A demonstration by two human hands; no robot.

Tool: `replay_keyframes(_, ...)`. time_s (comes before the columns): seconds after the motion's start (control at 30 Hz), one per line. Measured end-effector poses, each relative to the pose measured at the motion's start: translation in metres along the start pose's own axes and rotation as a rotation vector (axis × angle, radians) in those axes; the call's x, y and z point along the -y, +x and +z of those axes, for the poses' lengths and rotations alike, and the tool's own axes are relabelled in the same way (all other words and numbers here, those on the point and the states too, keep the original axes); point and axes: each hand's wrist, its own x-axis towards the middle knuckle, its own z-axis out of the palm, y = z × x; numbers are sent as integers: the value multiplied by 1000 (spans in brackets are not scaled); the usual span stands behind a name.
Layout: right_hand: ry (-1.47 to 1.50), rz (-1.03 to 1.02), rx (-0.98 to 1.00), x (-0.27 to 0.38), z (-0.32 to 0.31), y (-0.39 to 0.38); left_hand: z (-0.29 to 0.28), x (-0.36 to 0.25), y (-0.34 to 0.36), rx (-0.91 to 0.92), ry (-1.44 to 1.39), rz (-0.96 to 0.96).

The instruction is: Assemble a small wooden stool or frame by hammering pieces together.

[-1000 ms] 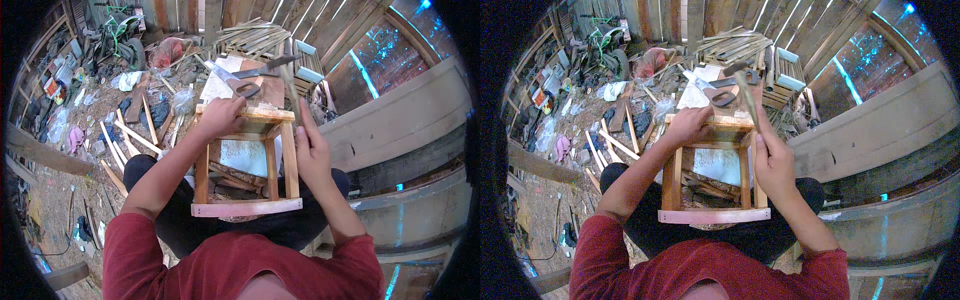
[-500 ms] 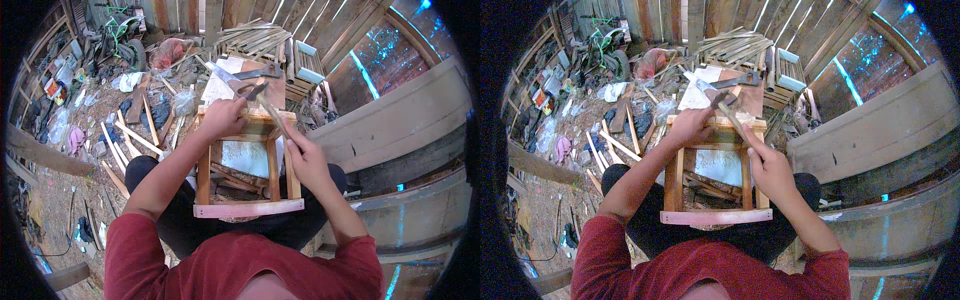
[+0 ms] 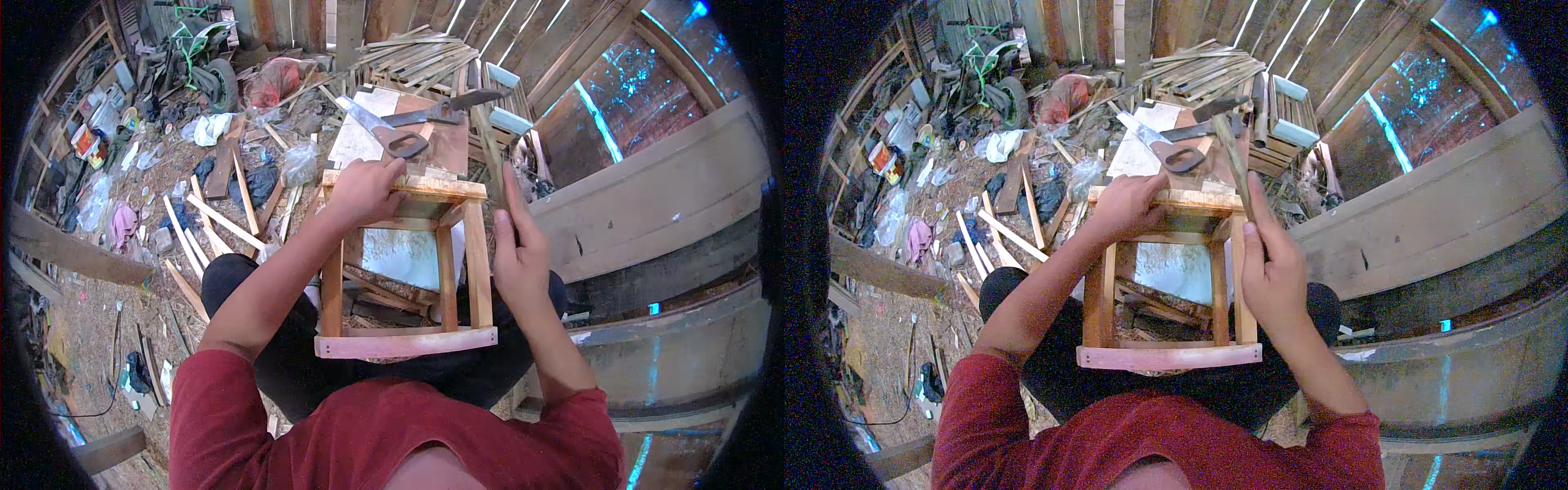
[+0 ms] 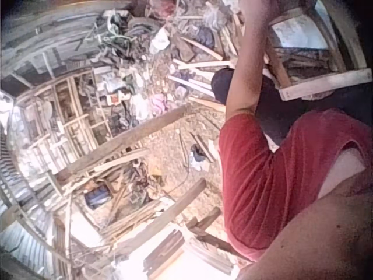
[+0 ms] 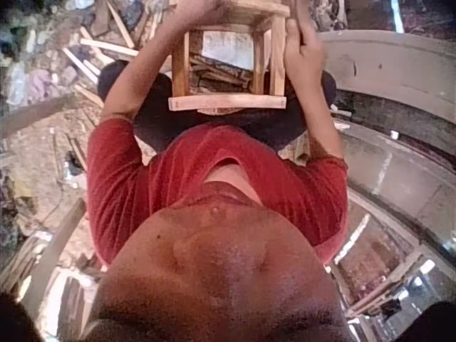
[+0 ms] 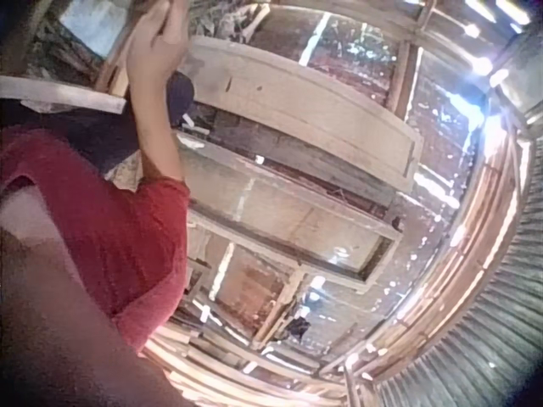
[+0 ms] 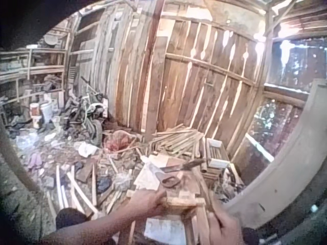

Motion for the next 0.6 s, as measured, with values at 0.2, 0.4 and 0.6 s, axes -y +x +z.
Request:
replay_keyframes(0.2,-74,337,472,4,1,-3,3,2,0,-125,-80,39)
replay_keyframes(0.4,-63,240,279,2,-5,-4,2,0,1,-38,-26,4)
replay_keyframes(0.6,-5,27,110,-1,-3,-1,2,-1,-1,-50,-20,8)
